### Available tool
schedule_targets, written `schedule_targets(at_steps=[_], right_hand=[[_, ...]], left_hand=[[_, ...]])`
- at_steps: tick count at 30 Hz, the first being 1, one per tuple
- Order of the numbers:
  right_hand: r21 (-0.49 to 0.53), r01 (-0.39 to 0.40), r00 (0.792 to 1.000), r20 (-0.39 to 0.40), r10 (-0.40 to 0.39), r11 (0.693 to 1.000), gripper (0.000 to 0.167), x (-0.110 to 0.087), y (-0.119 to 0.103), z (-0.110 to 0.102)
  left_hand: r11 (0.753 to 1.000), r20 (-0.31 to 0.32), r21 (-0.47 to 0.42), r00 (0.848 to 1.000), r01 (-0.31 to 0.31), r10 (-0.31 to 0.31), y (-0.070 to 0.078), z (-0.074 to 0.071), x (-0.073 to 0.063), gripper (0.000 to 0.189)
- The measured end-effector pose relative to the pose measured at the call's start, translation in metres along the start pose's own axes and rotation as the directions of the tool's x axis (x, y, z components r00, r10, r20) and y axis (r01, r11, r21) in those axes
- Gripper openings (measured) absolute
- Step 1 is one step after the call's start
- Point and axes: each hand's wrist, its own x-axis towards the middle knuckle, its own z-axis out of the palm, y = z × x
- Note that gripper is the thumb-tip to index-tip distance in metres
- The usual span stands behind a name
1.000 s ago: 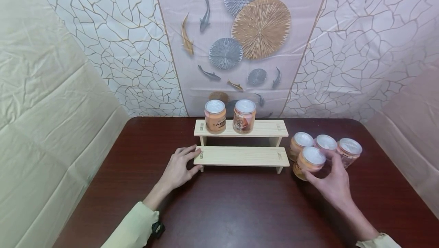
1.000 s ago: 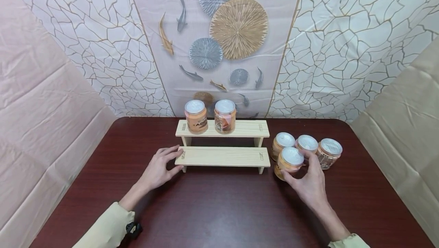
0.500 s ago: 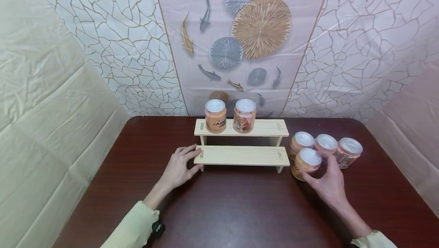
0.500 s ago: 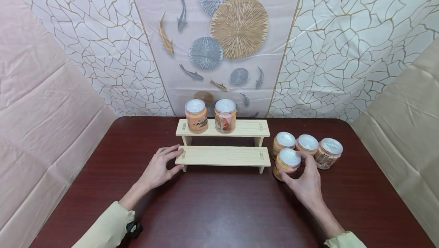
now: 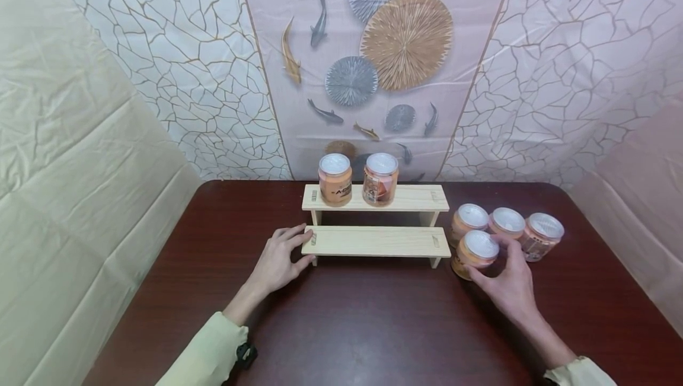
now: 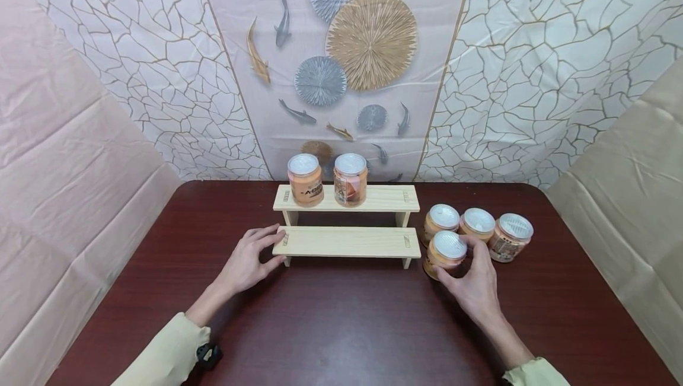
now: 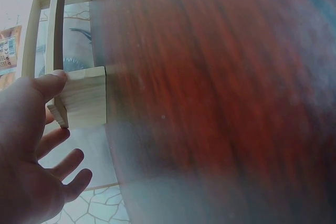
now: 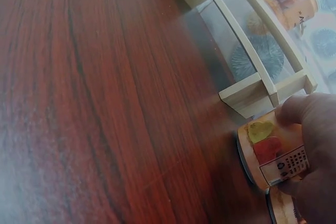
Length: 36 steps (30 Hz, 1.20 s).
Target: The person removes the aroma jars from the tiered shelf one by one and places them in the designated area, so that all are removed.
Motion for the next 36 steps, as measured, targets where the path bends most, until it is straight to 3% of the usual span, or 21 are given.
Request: schedule_targets(at_steps=[7, 12, 22, 29, 36], right_hand=[[0.010, 0.003, 1.000, 0.023, -0.004, 1.000, 0.081, 0.000, 0.000, -0.001], [0.020, 0.050, 0.998, 0.029, -0.050, 0.999, 0.085, 0.002, -0.003, -0.004], [0.031, 0.244, 0.967, -0.089, -0.241, 0.969, 0.073, 0.025, -0.019, -0.009], [0.101, 0.215, 0.976, 0.019, -0.218, 0.971, 0.067, 0.051, -0.053, 0.001], [0.198, 0.228, 0.954, 0.148, -0.259, 0.953, 0.070, 0.079, -0.079, 0.024]], left_hand=[[1.000, 0.007, -0.004, 1.000, 0.012, -0.012, 0.000, 0.000, 0.000, 0.050], [1.000, 0.000, -0.002, 1.000, 0.002, -0.002, 0.000, 0.001, 0.000, 0.050], [1.000, -0.005, 0.002, 1.000, 0.001, -0.001, -0.001, 0.000, 0.000, 0.050], [1.000, 0.000, 0.008, 1.000, 0.002, -0.002, -0.001, -0.001, 0.000, 0.051], [1.000, 0.004, 0.010, 1.000, 0.008, -0.008, -0.001, 0.002, 0.000, 0.050]])
